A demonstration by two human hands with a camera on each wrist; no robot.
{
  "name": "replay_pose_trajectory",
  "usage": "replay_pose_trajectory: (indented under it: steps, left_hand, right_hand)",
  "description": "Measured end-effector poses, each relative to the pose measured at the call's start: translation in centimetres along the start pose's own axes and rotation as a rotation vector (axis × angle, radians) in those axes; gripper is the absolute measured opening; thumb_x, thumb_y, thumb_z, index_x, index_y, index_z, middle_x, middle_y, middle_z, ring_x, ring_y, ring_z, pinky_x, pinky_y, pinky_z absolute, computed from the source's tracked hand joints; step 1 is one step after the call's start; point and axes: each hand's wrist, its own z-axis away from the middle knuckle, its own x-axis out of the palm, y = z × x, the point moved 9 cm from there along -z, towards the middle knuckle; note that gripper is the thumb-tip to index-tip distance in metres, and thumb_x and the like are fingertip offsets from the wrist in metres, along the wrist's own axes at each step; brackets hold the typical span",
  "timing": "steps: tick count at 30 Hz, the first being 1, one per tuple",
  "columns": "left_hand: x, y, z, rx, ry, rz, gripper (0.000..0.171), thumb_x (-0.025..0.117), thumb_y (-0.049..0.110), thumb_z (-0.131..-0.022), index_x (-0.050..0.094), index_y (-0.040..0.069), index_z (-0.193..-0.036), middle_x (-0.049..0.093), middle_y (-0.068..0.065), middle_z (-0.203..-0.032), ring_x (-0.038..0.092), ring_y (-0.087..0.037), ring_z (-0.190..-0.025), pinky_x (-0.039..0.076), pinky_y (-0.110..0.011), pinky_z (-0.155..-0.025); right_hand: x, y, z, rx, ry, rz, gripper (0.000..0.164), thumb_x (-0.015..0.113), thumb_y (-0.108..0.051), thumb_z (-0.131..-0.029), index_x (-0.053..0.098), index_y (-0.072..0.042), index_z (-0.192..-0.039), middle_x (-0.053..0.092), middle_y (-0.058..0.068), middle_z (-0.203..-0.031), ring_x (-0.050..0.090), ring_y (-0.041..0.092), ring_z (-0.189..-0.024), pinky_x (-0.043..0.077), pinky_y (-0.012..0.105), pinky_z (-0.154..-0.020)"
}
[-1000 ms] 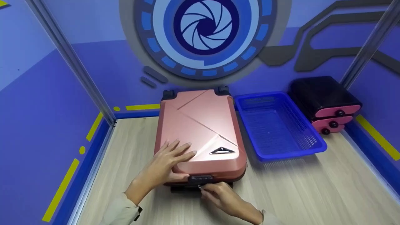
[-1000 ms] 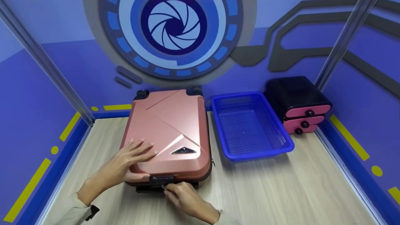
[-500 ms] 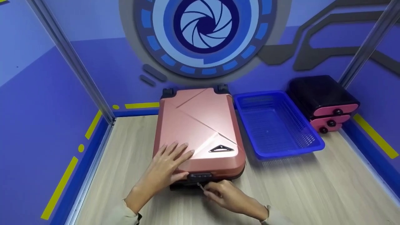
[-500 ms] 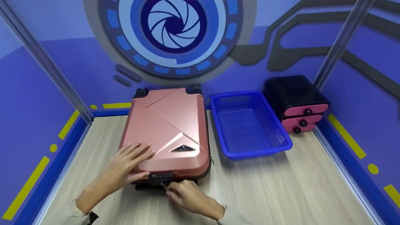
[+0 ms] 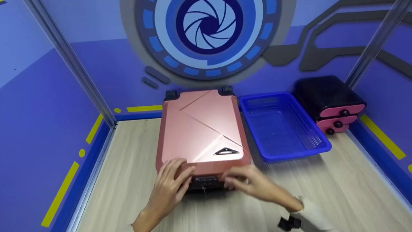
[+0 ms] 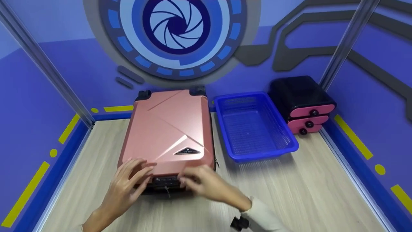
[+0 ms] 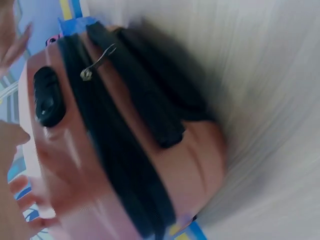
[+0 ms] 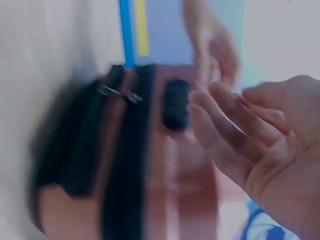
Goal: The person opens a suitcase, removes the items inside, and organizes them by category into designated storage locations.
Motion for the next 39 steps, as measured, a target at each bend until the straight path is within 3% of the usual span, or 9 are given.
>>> replay_pose_trajectory:
  steps: [6, 9, 11, 15, 20, 26, 29, 35, 39]
  left_hand:
    - [-0.5, 2.3, 1.0, 0.204, 0.157, 0.059, 0.023, 0.054, 0.016, -0.108, 0.076, 0.010, -0.109, 0.070, -0.011, -0.114, 0.067, -0.027, -0.104, 0.055, -0.043, -0.091]
    - [0.2, 3.4, 1.7, 0.276, 0.141, 0.082, 0.023, 0.054, 0.015, -0.108, 0.076, 0.010, -0.106, 0.071, -0.009, -0.106, 0.068, -0.022, -0.094, 0.056, -0.035, -0.081]
    - [0.8, 3.8, 2.1, 0.272, 0.115, 0.099, 0.022, 0.056, 0.016, -0.107, 0.077, 0.011, -0.107, 0.071, -0.005, -0.100, 0.067, -0.018, -0.085, 0.053, -0.030, -0.073]
    - [2.2, 3.9, 3.1, 0.140, 0.037, 0.127, 0.012, 0.071, 0.016, -0.100, 0.076, 0.014, -0.111, 0.071, 0.003, -0.092, 0.064, -0.008, -0.071, 0.047, -0.022, -0.062]
    - [3.9, 3.2, 4.5, -0.115, -0.054, 0.171, 0.032, 0.089, 0.011, -0.082, 0.073, 0.012, -0.110, 0.073, 0.006, -0.091, 0.066, -0.003, -0.068, 0.048, -0.014, -0.056]
    - [6.2, 1.9, 5.7, -0.429, -0.187, 0.301, 0.028, 0.082, 0.017, -0.092, 0.067, 0.011, -0.114, 0.078, 0.001, -0.091, 0.071, -0.002, -0.068, 0.055, -0.016, -0.058]
    - [7.2, 1.5, 6.0, -0.537, -0.252, 0.336, 0.024, 0.078, 0.022, -0.096, 0.067, 0.009, -0.114, 0.080, -0.001, -0.092, 0.074, -0.005, -0.068, 0.056, -0.019, -0.058]
    - [8.1, 0.7, 6.6, -0.734, -0.223, 0.380, 0.023, 0.079, 0.027, -0.095, 0.076, 0.007, -0.106, 0.081, -0.004, -0.089, 0.076, -0.011, -0.067, 0.058, -0.020, -0.059]
    - [8.8, 0.3, 7.2, -0.826, -0.186, 0.409, 0.020, 0.081, 0.027, -0.093, 0.079, 0.009, -0.102, 0.080, 0.001, -0.083, 0.073, -0.007, -0.063, 0.056, -0.019, -0.058]
  right_hand:
    - [-6.5, 0.5, -1.8, -0.077, 0.323, -0.022, 0.016, 0.062, 0.010, -0.098, 0.072, 0.007, -0.111, 0.075, 0.016, -0.091, 0.072, 0.025, -0.070, 0.062, 0.035, -0.061]
    - [-8.8, 2.0, -2.5, -0.034, 0.433, 0.016, 0.015, 0.064, 0.008, -0.098, 0.073, 0.006, -0.110, 0.077, 0.015, -0.096, 0.074, 0.022, -0.079, 0.063, 0.029, -0.072]
    - [-10.0, 3.2, -2.9, 0.027, 0.485, 0.055, 0.016, 0.067, 0.004, -0.098, 0.074, 0.005, -0.112, 0.078, 0.014, -0.103, 0.074, 0.019, -0.091, 0.060, 0.025, -0.081]
    - [-11.3, 5.3, -3.7, 0.200, 0.507, 0.069, 0.028, 0.073, -0.006, -0.097, 0.070, 0.003, -0.123, 0.074, 0.017, -0.119, 0.068, 0.021, -0.113, 0.057, 0.033, -0.096]
    - [-11.5, 7.4, -4.6, 0.421, 0.384, 0.051, 0.048, 0.074, -0.013, -0.098, 0.059, 0.001, -0.141, 0.062, 0.023, -0.141, 0.061, 0.041, -0.128, 0.055, 0.053, -0.099]
    - [-10.9, 9.9, -5.4, 0.598, 0.226, -0.155, 0.069, 0.069, -0.014, -0.101, 0.037, -0.006, -0.161, 0.036, 0.028, -0.162, 0.055, 0.047, -0.134, 0.059, 0.047, -0.091]
    - [-10.2, 10.5, -5.3, 0.634, 0.186, -0.140, 0.085, 0.074, -0.019, -0.098, 0.024, -0.007, -0.165, 0.032, 0.031, -0.162, 0.050, 0.050, -0.138, 0.056, 0.052, -0.097]
    - [-9.1, 11.0, -5.1, 0.681, 0.136, 0.084, 0.111, 0.084, -0.041, -0.089, 0.015, -0.001, -0.165, 0.037, 0.034, -0.160, 0.040, 0.049, -0.146, 0.034, 0.062, -0.119]
    - [-8.8, 11.7, -4.9, 0.725, 0.120, 0.098, 0.114, 0.082, -0.046, -0.089, 0.015, 0.007, -0.163, 0.038, 0.036, -0.159, 0.040, 0.049, -0.147, 0.035, 0.059, -0.120]
